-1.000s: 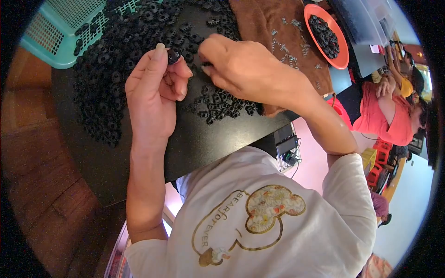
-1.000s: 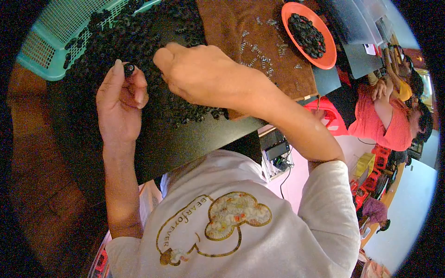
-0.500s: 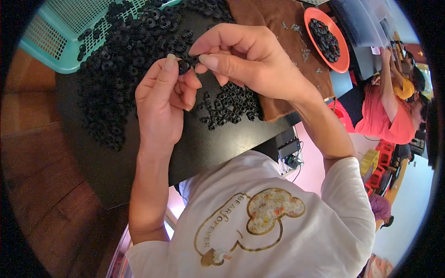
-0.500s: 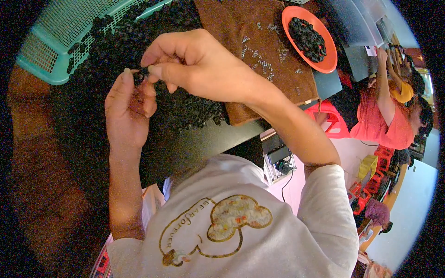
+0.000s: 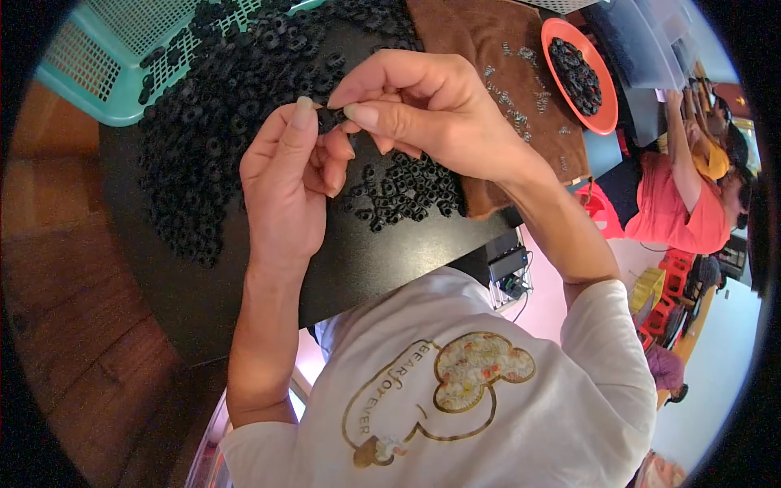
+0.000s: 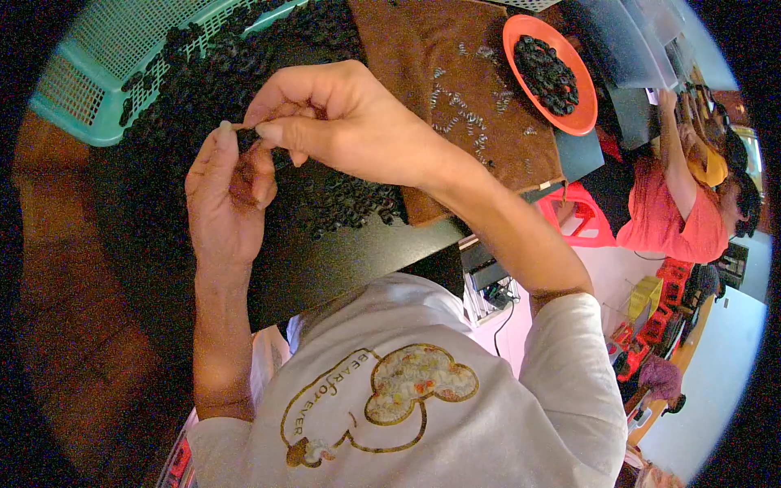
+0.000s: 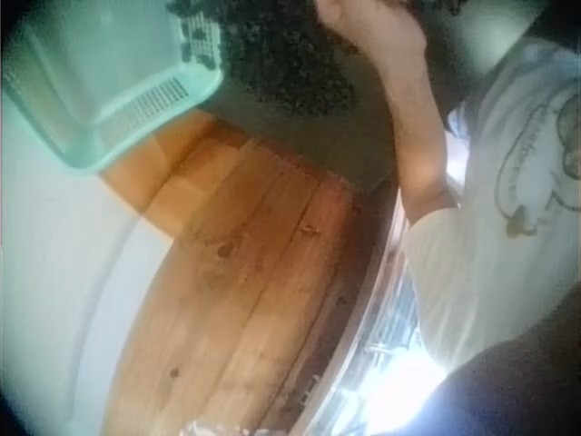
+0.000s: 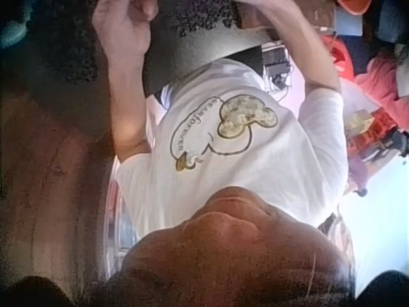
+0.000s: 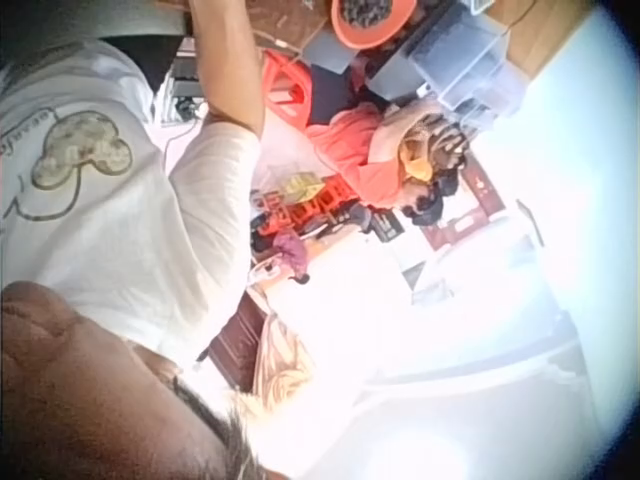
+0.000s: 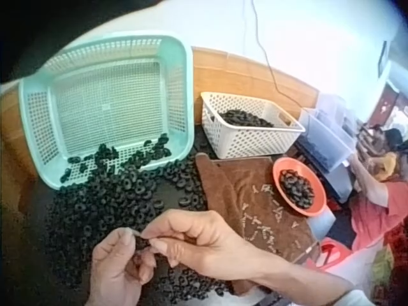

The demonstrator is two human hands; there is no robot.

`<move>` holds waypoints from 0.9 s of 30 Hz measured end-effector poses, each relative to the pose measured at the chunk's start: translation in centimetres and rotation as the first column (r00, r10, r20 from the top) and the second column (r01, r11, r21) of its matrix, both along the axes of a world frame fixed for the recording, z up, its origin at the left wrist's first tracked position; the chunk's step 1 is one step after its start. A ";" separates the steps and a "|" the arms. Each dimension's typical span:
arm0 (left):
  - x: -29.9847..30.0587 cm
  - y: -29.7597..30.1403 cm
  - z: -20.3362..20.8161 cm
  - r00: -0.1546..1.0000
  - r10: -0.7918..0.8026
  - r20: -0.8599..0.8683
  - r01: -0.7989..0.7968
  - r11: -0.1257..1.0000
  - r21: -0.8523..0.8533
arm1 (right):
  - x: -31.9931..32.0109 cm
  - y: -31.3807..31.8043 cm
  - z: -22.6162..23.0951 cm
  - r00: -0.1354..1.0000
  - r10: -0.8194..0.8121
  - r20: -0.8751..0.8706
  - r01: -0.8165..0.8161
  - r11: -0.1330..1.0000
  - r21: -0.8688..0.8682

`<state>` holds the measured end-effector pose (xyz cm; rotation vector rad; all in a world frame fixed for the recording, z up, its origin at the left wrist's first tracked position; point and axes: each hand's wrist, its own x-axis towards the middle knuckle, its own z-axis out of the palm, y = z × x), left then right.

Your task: Assembling or inspecting small black rubber/plastic parts at a workshop table.

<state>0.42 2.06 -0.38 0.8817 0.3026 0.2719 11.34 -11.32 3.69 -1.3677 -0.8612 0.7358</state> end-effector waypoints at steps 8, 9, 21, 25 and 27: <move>-0.1 -0.5 0.4 0.991 0.100 -0.092 -0.082 0.981 0.178 | -0.2 0.0 -0.2 0.997 -0.056 -0.060 0.053 0.997 -0.063; -0.1 -0.5 0.2 0.992 0.100 -0.076 -0.082 0.976 0.203 | -0.3 0.0 -0.2 0.997 -0.058 -0.059 0.054 0.997 -0.063; -0.3 -0.5 0.5 0.992 0.008 -0.126 0.030 0.954 0.297 | -0.3 -0.8 -0.7 0.992 -0.044 -0.117 0.044 0.999 -0.006; -0.4 -0.4 0.4 0.990 -0.067 -0.128 0.096 0.968 0.234 | 0.2 -1.3 -1.0 0.993 -0.038 -0.110 0.034 0.999 -0.036; -0.3 -0.6 0.6 0.987 -0.084 -0.134 0.113 0.967 0.229 | 0.5 -1.5 -1.0 0.993 -0.048 -0.109 0.044 0.998 -0.042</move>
